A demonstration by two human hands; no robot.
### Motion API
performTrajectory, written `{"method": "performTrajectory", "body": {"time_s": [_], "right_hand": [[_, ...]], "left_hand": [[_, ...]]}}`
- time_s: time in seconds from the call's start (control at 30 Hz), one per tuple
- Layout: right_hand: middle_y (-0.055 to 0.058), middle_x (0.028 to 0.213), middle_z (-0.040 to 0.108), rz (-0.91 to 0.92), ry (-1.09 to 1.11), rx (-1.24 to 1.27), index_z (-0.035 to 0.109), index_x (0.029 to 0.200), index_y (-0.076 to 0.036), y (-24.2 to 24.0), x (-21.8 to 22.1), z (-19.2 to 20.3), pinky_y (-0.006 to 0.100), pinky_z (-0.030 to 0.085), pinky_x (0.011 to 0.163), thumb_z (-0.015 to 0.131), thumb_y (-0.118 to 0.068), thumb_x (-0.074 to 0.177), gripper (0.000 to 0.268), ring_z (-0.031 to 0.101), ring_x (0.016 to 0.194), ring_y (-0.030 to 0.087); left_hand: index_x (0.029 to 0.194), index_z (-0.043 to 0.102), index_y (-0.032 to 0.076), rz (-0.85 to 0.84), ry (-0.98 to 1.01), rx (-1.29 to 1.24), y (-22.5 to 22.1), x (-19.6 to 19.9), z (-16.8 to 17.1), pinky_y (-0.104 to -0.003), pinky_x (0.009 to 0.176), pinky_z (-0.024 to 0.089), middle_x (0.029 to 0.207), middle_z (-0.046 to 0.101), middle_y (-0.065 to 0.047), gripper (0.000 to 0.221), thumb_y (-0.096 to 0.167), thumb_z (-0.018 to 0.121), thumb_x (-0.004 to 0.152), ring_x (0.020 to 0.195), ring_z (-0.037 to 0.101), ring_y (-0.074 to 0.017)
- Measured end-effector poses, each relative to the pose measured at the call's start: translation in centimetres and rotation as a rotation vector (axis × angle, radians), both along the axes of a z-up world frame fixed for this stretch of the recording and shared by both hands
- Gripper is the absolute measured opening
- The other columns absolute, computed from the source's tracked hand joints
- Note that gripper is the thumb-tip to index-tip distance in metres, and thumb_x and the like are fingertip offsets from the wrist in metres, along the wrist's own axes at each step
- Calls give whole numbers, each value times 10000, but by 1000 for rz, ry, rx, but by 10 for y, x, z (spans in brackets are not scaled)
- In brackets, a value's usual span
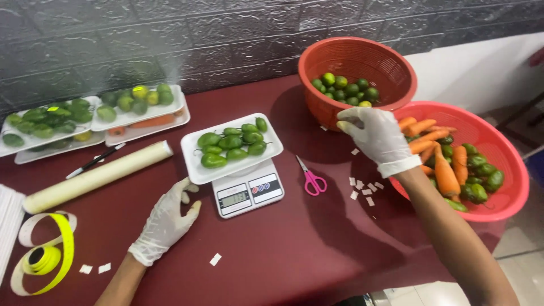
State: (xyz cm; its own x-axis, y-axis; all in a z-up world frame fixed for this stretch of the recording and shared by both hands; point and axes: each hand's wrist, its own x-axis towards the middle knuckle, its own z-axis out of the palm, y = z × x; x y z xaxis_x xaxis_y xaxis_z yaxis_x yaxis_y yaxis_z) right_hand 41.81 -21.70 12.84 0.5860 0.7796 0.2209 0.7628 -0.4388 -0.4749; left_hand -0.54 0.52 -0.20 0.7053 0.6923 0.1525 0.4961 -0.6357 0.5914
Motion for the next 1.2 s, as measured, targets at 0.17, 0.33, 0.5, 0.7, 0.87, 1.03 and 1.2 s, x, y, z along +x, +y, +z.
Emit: {"method": "performTrajectory", "body": {"time_s": [0.17,0.33,0.5,0.7,0.87,1.03,1.2], "right_hand": [[38,981,797,-9,5,92,790,1144,-122,-52,49,-19,309,536,822,742,-237,926,251,723,843,152],[6,988,804,-194,-48,-120,817,1115,-194,-114,42,18,365,485,823,684,-275,937,237,710,875,187],[38,1051,834,-363,43,-370,831,1150,-203,-170,75,14,363,525,844,692,-280,906,292,758,973,227],[-11,1241,820,-535,206,-769,818,1254,-315,-196,77,8,363,551,932,777,-435,886,389,750,1107,245],[-29,1193,816,-401,29,-940,754,1279,-415,-205,88,-9,309,596,933,809,-481,832,455,771,1097,203],[-23,1206,795,-503,-83,-983,727,1266,-468,-198,91,-19,366,612,884,830,-478,748,528,759,1133,228],[-44,1166,823,-535,-187,-909,776,1138,-551,-188,71,5,341,627,874,756,-421,716,441,802,1078,224]], "left_hand": [[1329,594,182,72,1,17,-2,2,-1,-352,857,509,980,640,81,505,244,693,838,832,604,-144],[1397,561,169,59,-35,42,-1,1,-4,-349,889,505,990,654,76,582,215,695,833,826,616,-143],[1419,547,202,87,3,2,1,1,-5,-351,917,502,971,641,79,602,224,693,835,830,610,-143],[1445,520,178,77,-11,17,3,2,-11,-349,938,499,1093,674,97,638,208,693,832,843,608,-135],[1448,522,168,73,-35,-2,-1,2,-4,-339,933,493,1096,670,88,631,193,684,839,835,596,-134],[1426,547,184,74,-39,-2,-4,3,1,-338,924,490,1038,667,86,604,192,681,837,833,599,-135],[1336,596,192,98,-1,-31,-5,5,4,-340,880,493,990,640,80,508,234,684,838,844,595,-138]]}}
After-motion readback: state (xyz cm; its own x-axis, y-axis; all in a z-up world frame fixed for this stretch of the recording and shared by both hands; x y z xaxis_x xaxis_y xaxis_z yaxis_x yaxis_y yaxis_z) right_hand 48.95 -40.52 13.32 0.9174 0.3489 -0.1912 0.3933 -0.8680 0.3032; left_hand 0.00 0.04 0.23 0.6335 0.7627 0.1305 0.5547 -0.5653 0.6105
